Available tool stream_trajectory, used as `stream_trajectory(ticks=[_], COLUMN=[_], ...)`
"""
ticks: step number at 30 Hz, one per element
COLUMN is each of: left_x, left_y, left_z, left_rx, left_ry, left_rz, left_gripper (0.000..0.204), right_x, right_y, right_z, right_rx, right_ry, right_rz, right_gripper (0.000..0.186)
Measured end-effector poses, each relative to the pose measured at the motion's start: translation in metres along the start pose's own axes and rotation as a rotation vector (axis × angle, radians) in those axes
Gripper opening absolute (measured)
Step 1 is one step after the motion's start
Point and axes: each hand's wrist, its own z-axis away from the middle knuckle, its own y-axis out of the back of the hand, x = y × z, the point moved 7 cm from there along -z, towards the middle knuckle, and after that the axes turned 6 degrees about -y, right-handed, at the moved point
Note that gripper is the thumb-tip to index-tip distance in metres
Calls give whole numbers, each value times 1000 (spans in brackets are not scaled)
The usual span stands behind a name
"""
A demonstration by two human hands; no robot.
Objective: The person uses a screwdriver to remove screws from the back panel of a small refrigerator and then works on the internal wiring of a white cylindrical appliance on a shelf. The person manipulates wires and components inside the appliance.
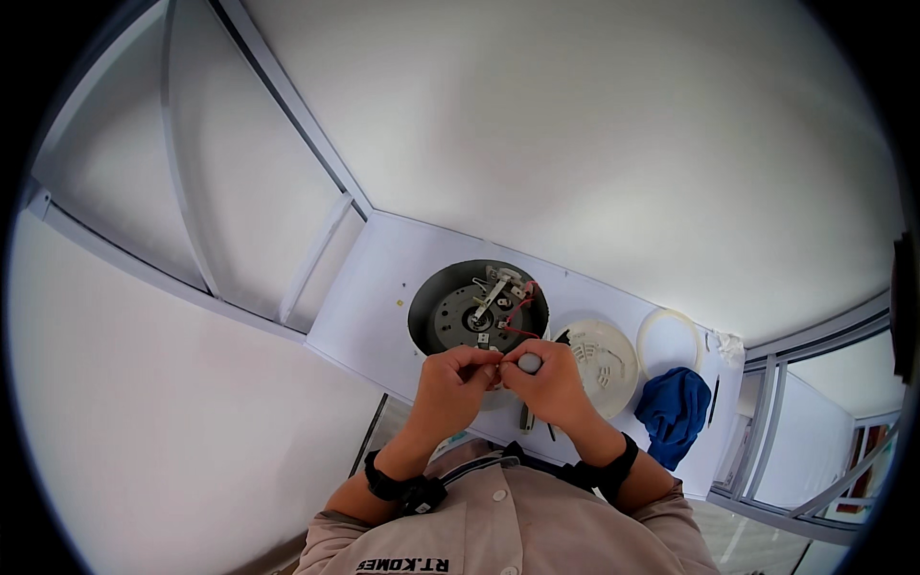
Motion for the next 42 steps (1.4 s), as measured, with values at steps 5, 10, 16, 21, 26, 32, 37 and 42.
stream_trajectory(ticks=[5, 10, 16, 21, 26, 32, 37, 42], left_x=[-1, 0, 3, 7, 11, 13, 13, 14], left_y=[0, 0, -2, 2, 2, 2, 7, 15], left_z=[0, 0, 3, 2, 0, -1, -5, -13], left_rx=[-2, -1, 14, -6, -36, -59, -32, -50], left_ry=[29, 49, -10, -86, -111, -76, -55, -70], left_rz=[6, -6, -39, -119, -161, -131, -6, -34], left_gripper=[19, 22, 24, 23, 22, 21, 19, 15], right_x=[0, -6, 0, -6, -4, -3, -12, -24], right_y=[-1, 2, 1, 0, -1, -3, -2, 2], right_z=[-3, -2, -5, -4, -5, -5, -1, 0], right_rx=[-70, -100, -145, -151, -146, -161, -102, 35], right_ry=[-31, -47, -142, -111, -76, -103, -8, 241], right_rz=[-25, 92, -38, -44, -41, -43, -51, 22], right_gripper=[14, 15, 15, 12, 10, 10, 9, 11])
